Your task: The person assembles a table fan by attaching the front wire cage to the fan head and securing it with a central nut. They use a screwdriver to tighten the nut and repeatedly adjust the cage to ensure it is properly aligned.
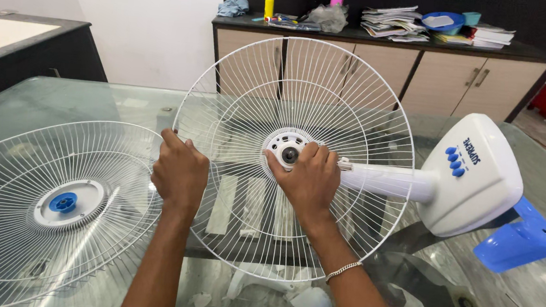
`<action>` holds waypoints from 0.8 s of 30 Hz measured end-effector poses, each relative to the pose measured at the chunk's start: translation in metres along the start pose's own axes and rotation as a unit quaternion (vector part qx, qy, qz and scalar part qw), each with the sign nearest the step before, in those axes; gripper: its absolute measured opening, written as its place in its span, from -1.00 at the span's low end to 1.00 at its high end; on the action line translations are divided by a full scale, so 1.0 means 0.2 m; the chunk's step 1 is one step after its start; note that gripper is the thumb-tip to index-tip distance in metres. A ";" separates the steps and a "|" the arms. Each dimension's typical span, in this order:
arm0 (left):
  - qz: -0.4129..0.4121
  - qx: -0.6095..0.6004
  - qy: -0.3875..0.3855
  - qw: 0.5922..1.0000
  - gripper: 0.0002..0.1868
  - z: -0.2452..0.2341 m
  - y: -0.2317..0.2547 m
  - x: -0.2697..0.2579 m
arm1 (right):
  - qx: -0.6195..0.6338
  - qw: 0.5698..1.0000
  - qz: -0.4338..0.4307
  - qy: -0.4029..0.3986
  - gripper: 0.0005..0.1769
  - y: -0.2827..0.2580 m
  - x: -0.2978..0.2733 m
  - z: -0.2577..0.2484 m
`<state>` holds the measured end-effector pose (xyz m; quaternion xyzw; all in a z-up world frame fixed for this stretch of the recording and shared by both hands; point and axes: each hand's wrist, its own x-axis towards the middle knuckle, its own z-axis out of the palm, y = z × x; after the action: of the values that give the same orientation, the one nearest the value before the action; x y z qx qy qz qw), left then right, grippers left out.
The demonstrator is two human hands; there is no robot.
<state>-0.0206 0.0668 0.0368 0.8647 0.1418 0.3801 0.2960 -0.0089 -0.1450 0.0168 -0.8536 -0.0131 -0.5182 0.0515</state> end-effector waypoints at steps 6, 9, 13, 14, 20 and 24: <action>-0.018 0.003 -0.023 1.000 -0.70 -0.03 0.00 -0.03 | 0.028 0.999 0.024 0.005 -0.24 -0.01 -0.04 0.00; -0.015 0.005 -0.015 1.000 -0.68 -0.04 0.01 -0.05 | 0.044 0.998 0.053 -0.013 -0.33 -0.02 -0.06 -0.01; -0.025 0.001 -0.027 0.999 -0.68 -0.05 0.01 -0.07 | 0.054 0.996 0.063 -0.026 -0.37 -0.03 -0.06 0.01; -0.029 -0.003 -0.035 0.999 -0.69 -0.04 0.00 -0.07 | 0.065 0.996 0.055 -0.022 -0.38 -0.03 -0.06 0.02; 0.002 0.000 -0.002 1.000 -0.78 0.02 -0.06 -0.04 | 0.077 0.997 -0.017 0.024 -0.42 0.04 -0.04 0.09; 0.011 -0.014 0.004 1.000 -0.79 0.06 -0.09 -0.03 | 0.092 0.994 -0.030 0.048 -0.43 0.05 -0.05 0.13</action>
<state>-0.0167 0.0740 0.0155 0.8606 0.1280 0.3885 0.3035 0.0094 -0.1523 -0.0043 -0.8188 -0.0836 -0.5563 0.1146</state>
